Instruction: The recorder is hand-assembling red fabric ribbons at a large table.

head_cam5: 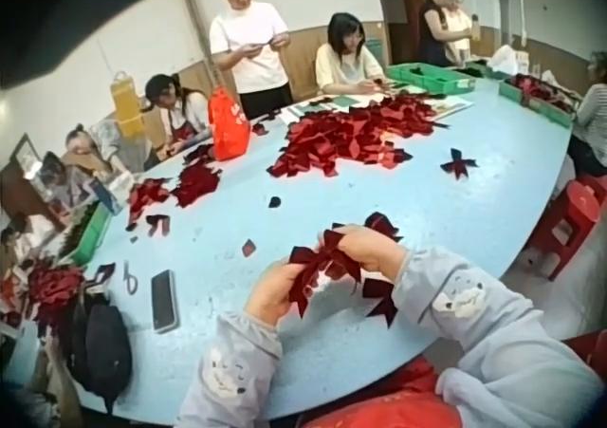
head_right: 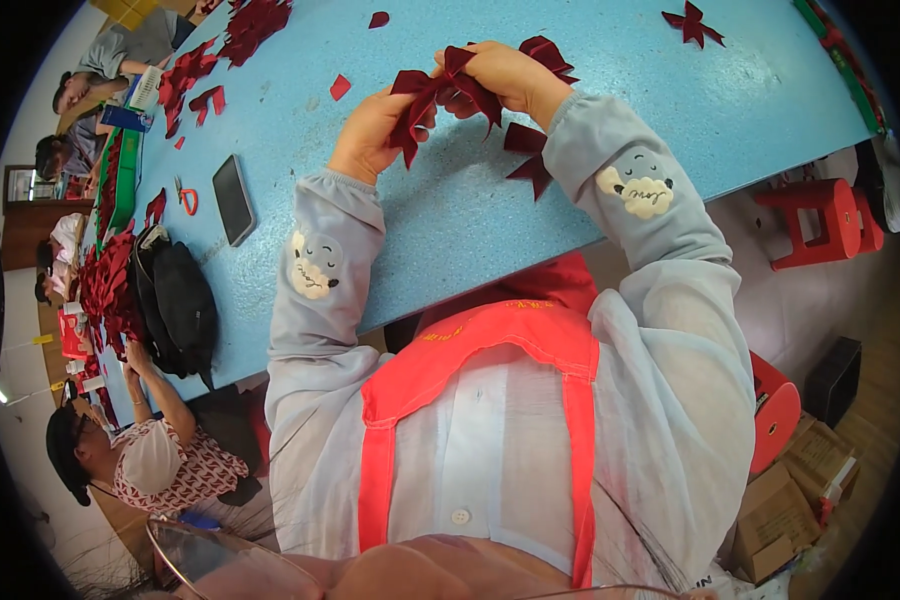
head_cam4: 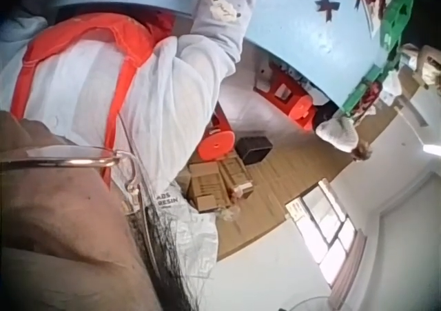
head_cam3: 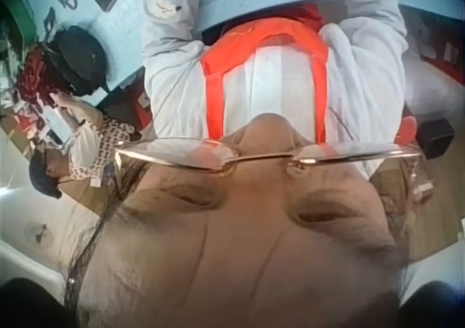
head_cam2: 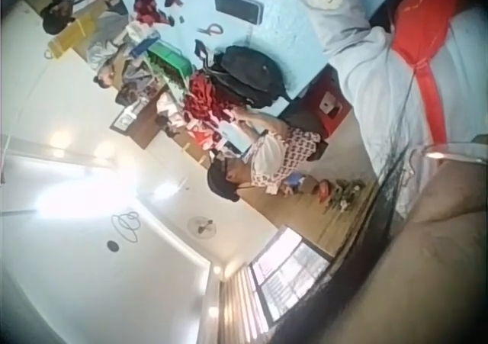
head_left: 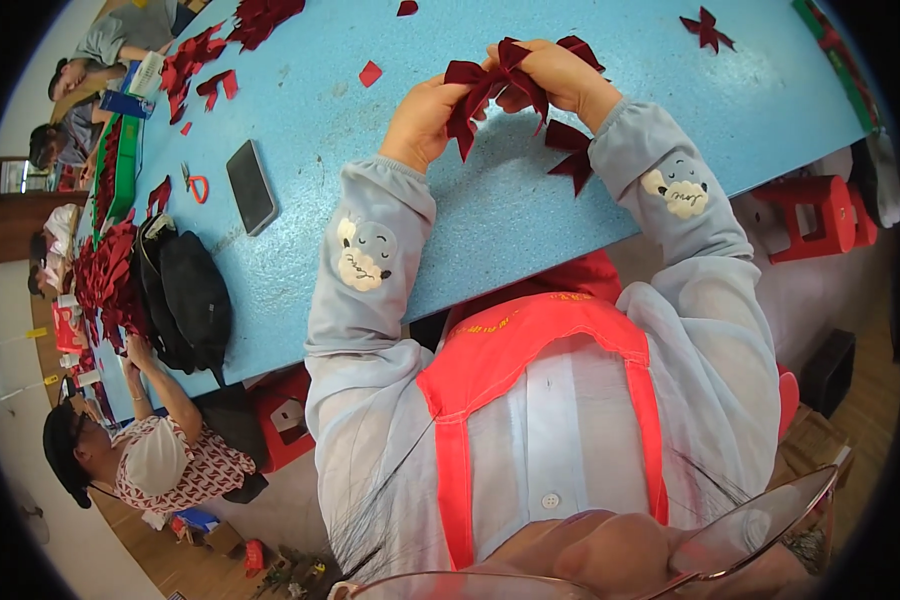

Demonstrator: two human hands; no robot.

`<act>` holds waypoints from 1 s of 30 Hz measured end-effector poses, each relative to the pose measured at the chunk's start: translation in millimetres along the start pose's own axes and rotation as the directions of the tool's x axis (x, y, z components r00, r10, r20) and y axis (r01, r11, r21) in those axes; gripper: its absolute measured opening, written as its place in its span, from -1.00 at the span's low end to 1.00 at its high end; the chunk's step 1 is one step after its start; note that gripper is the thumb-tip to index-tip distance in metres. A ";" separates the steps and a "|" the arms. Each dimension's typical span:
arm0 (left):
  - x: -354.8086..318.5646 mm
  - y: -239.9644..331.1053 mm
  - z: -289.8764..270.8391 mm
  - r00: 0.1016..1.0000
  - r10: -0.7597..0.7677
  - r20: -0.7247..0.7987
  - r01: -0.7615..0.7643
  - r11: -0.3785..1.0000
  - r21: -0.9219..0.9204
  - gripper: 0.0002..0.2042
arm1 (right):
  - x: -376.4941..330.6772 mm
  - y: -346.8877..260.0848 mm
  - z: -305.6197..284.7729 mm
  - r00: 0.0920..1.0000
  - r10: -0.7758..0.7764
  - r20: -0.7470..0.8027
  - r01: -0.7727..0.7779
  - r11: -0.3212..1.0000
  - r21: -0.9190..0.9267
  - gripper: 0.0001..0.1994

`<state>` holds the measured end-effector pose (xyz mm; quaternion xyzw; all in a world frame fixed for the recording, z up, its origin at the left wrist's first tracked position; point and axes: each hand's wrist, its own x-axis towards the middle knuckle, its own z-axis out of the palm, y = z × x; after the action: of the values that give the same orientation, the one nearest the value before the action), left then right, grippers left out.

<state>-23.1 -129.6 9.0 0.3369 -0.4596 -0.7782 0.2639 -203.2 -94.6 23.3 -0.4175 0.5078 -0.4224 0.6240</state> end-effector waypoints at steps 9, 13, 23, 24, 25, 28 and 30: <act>-7.5 -7.8 24.5 0.968 0.061 -0.245 -0.101 0.983 -0.151 -0.90 | 2.9 26.7 7.3 0.811 -0.572 -0.120 0.495 0.782 -0.379 -0.82; -11.5 -10.4 38.6 0.938 0.147 -0.313 -0.199 0.970 -0.142 -0.90 | 1.1 30.4 13.5 0.670 -0.719 -0.184 0.609 0.674 -0.417 -0.86; -11.0 -7.9 57.4 0.861 0.281 -0.424 -0.440 0.831 -0.342 -0.92 | -11.0 20.1 34.2 0.653 -0.667 -0.359 0.646 0.738 -0.196 -0.88; -11.4 -8.2 57.0 0.866 0.283 -0.413 -0.441 0.822 -0.361 -0.92 | -11.3 19.4 33.6 0.653 -0.668 -0.358 0.646 0.737 -0.197 -0.88; -11.9 -8.6 56.6 0.870 0.284 -0.402 -0.441 0.813 -0.380 -0.92 | -11.6 18.4 32.8 0.668 -0.654 -0.355 0.649 0.745 -0.153 -0.88; -12.5 -9.9 56.7 0.881 0.276 -0.384 -0.433 0.797 -0.420 -0.92 | -11.2 18.3 31.5 0.698 -0.625 -0.349 0.649 0.759 -0.062 -0.88; -11.6 -9.8 57.2 0.892 0.260 -0.369 -0.419 0.782 -0.461 -0.92 | -9.8 20.7 31.6 0.697 -0.617 -0.366 0.657 0.754 -0.020 -0.88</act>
<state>-60.7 -86.2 23.6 0.2701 -0.2379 -0.7561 0.5466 -171.1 -76.3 10.6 -0.4496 0.4095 -0.7073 0.3604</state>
